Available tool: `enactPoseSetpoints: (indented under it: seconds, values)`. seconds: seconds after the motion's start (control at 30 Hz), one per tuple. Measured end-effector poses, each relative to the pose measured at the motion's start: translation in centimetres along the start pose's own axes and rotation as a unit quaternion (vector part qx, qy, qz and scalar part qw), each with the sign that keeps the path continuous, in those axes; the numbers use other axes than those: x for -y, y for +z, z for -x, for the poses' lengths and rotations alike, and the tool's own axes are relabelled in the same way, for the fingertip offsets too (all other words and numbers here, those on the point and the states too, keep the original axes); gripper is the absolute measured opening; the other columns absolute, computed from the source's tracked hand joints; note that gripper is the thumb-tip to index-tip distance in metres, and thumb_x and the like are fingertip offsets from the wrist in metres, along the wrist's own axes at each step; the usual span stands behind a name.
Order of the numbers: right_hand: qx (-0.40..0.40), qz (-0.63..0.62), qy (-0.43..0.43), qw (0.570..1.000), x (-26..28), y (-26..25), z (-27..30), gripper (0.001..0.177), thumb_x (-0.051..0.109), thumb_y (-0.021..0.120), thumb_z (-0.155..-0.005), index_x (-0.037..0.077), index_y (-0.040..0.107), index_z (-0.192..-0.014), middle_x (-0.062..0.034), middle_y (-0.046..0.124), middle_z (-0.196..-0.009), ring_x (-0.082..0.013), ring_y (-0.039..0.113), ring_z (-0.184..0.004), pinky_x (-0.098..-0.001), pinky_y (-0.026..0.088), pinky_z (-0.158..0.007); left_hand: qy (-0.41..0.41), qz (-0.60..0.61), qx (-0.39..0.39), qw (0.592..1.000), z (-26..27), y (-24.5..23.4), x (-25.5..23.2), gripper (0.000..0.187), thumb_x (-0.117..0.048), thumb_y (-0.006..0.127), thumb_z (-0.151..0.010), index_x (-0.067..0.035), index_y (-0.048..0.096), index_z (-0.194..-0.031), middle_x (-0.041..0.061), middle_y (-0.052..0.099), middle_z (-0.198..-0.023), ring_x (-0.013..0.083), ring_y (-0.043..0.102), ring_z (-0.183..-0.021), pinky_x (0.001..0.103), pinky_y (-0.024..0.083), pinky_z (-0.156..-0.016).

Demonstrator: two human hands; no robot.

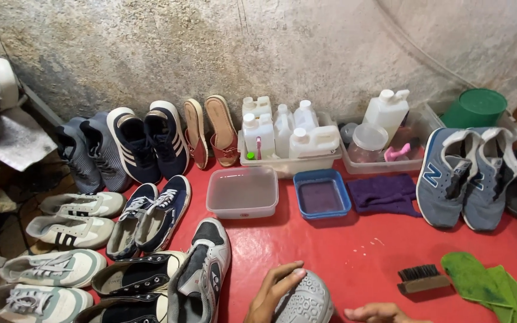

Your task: The person cleans the sole of a white and gray sneaker using a green cloth and a small brush. They wipe and scrub the sole repeatedly, then hold the shoe up to inspect the cleaned surface.

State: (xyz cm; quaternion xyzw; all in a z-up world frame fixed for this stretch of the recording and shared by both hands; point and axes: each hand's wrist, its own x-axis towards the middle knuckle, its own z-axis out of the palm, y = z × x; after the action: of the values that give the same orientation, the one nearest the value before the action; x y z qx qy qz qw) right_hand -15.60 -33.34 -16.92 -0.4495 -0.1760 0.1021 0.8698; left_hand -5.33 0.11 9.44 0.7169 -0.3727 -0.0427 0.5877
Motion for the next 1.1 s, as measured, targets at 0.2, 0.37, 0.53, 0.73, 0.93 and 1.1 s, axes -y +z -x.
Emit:
enactPoseSetpoints:
  seconds: [0.2,0.37,0.53,0.73,0.93,1.1]
  values:
    - [-0.265,-0.025,0.119,0.957,9.5,-2.5,0.7,0.051,0.006,0.059,-0.091,-0.014,0.066,-0.137,-0.0298,0.06,-0.154,-0.0448,0.056,-0.14,-0.0637,0.042,-0.112,0.022,-0.031,-0.01,0.999,0.0,1.2,1.1,0.058,-0.061,0.059,-0.097,-0.019,0.067,-0.136,0.01,0.067,-0.138,0.0299,0.063,-0.133,0.053,0.031,-0.12]
    - [-0.402,0.282,0.106,0.865,14.8,8.4,-6.8,0.054,-0.003,0.081,-0.068,-0.002,0.084,-0.121,-0.0123,0.068,-0.154,-0.0238,0.068,-0.135,-0.0392,0.049,-0.106,0.003,-0.062,0.029,0.998,-0.4,1.1,0.7,0.06,-0.061,0.056,-0.098,-0.021,0.063,-0.141,0.009,0.061,-0.148,0.0295,0.057,-0.139,0.054,0.032,-0.117]
    - [-0.46,0.322,0.199,0.803,18.0,21.0,-12.1,0.064,0.002,0.092,-0.066,0.015,0.083,-0.128,-0.0018,0.053,-0.164,-0.0127,0.046,-0.155,-0.0353,0.038,-0.124,0.01,-0.054,0.067,0.996,-1.1,0.3,0.3,0.074,-0.075,0.04,-0.099,-0.02,0.058,-0.145,0.007,0.058,-0.151,0.0241,0.054,-0.142,0.051,0.034,-0.114]
    - [-0.364,0.585,-0.065,0.722,17.4,23.7,-11.8,0.056,0.013,0.083,-0.069,0.02,0.076,-0.125,-0.009,0.064,-0.149,-0.0176,0.054,-0.143,-0.0362,0.038,-0.114,0.051,0.032,0.088,0.994,-2.7,-0.9,-1.4,0.063,-0.05,0.057,-0.099,-0.01,0.051,-0.147,0.016,0.058,-0.133,0.0299,0.062,-0.125,0.04,0.048,-0.103]
    - [-0.207,0.736,-0.188,0.616,18.3,25.1,-11.9,0.047,0.035,0.077,-0.079,0.026,0.071,-0.125,-0.0059,0.064,-0.137,-0.0326,0.056,-0.145,-0.0449,0.043,-0.116,-0.021,0.023,0.198,0.98,-3.8,-1.1,-2.0,0.091,-0.079,0.045,-0.087,-0.02,0.041,-0.156,0.014,0.043,-0.127,0.029,0.053,-0.123,0.044,0.047,-0.098]
    - [-0.178,0.817,-0.167,0.523,17.9,21.5,-10.6,0.055,0.063,0.078,-0.072,0.047,0.071,-0.125,0.0048,0.067,-0.133,-0.0307,0.056,-0.139,-0.0308,0.057,-0.073,0.094,0.041,0.174,0.979,-4.1,-0.7,-0.7,0.072,-0.054,0.061,-0.091,-0.004,0.046,-0.141,0.018,0.052,-0.143,0.0337,0.054,-0.135,0.047,0.04,-0.114]
